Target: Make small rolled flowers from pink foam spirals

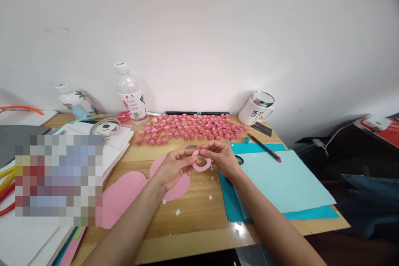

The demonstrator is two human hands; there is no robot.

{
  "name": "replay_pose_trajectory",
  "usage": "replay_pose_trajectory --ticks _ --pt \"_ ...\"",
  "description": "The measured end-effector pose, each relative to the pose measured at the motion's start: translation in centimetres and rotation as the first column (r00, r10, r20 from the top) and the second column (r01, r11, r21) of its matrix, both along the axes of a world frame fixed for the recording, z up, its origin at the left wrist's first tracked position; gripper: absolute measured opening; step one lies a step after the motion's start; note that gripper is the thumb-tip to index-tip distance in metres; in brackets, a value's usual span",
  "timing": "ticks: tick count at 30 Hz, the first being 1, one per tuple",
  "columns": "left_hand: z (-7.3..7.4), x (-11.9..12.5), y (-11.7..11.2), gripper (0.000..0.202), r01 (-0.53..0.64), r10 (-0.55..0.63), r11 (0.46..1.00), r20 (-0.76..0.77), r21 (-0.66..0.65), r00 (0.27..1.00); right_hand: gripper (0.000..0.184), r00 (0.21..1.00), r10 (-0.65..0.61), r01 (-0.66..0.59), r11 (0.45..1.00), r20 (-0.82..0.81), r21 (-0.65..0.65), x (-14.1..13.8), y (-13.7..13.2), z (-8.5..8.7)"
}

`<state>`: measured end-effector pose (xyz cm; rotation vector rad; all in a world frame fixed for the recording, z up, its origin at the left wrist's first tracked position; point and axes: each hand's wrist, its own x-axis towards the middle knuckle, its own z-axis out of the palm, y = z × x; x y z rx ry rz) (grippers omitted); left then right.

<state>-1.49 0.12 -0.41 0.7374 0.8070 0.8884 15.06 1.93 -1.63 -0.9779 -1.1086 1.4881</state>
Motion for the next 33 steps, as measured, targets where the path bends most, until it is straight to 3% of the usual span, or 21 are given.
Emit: replay_pose_trajectory --ticks 5,13,19,28,33 --pt "0.16 -0.11 0.1 0.02 0.065 -0.065 0.998 0.014 -0.017 0.998 0.018 1.0 -0.02 0.02 0.999 -0.002 0.028 0.11 0.17 -0.52" --pt "0.6 -0.03 0.04 0.024 0.029 -0.028 0.999 0.018 -0.035 0.999 0.02 0.996 0.049 -0.054 0.996 0.079 0.069 0.18 0.12 -0.11" --pt "0.16 -0.06 0.05 0.025 0.025 -0.026 0.998 -0.013 -0.051 1.0 0.021 1.0 -0.002 0.002 0.999 0.002 0.053 0.09 0.17 -0.21" --pt "0.02 -0.09 0.05 0.026 0.024 -0.023 0.999 0.01 -0.022 1.0 0.021 0.996 -0.012 0.005 0.998 0.092 0.07 -0.06 0.08 0.07" --pt "-0.05 -0.06 0.0 0.025 0.003 -0.003 1.0 -0.036 -0.019 0.999 0.022 0.999 -0.012 0.008 0.998 0.047 0.065 -0.04 -0.03 0.26"
